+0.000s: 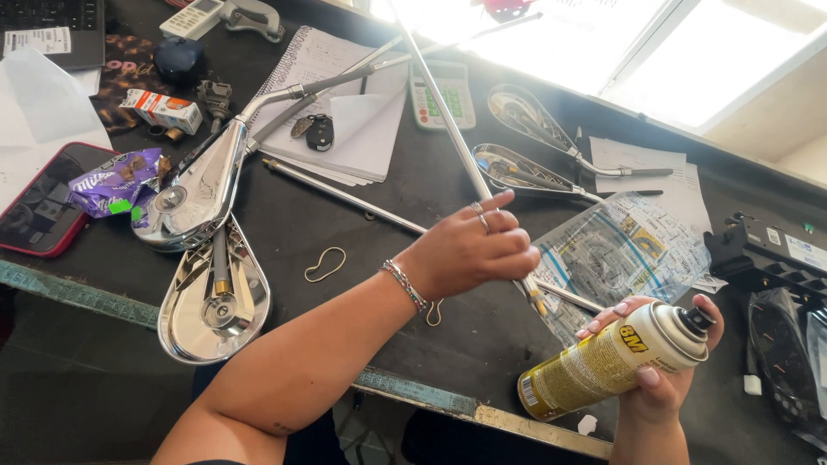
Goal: The person is assembling a side-view mirror for a vehicle, specifically connecting the support rods to the mirror housing and using a lubricant spray to facilitate the connection.
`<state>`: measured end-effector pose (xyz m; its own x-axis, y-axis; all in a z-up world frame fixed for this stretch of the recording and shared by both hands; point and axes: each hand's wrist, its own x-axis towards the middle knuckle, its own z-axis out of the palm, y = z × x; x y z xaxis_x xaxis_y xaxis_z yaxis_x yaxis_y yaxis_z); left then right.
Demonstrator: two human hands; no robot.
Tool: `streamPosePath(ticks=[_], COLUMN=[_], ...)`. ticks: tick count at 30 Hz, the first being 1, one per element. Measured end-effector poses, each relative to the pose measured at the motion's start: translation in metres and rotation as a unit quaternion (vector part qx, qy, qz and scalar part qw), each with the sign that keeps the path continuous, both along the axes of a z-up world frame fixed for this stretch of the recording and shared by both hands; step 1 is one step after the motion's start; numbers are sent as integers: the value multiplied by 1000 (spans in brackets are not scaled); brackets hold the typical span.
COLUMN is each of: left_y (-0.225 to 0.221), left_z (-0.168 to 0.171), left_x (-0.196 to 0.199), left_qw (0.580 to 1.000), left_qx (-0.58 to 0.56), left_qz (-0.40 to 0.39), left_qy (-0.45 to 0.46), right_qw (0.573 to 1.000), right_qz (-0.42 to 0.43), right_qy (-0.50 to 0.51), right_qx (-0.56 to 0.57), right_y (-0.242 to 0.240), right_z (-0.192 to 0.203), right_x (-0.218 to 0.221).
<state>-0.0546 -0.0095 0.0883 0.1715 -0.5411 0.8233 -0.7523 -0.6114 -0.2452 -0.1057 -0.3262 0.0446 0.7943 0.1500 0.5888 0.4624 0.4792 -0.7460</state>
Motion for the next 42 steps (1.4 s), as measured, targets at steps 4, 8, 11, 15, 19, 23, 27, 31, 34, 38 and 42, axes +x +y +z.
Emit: streamPosePath(ticks=[4,8,11,15,19,23,27,31,34,38,42], left_y=[0,-5,-7,-5,-12,-25,-23,-21,-22,-26,-24], left_z=[-11,-22,-24,-25,-43,-66,-74,-66,-66,-63,-59], left_x=[8,13,13,15,27,37,41,37,37,31,23], left_qw=[999,998,998,998,998,998,997,997,997,998,997], left_qx=[18,6,-4,2,9,-40,-16,-23,-22,-24,-15], left_qz=[31,44,47,26,37,35,67,61,59,49,35], left_qy=[18,32,35,55,44,20,40,45,40,43,73], right_qw=[1000,1000,1000,996,949,783,718,713,702,692,688], right_qz=[-3,-2,-12,-84,-201,-291,-272,-243,-245,-237,-236], right_qy=[5,-5,-2,-18,-160,-320,-322,-336,-337,-344,-346], right_qx=[-2,-7,-4,-17,-183,-448,-554,-565,-577,-589,-592], right_y=[0,-3,-1,-3,11,-1,4,12,18,19,21], right_z=[1,-2,-2,-8,27,42,47,48,46,40,40], right_x=[0,2,0,-2,-3,10,18,20,21,21,19])
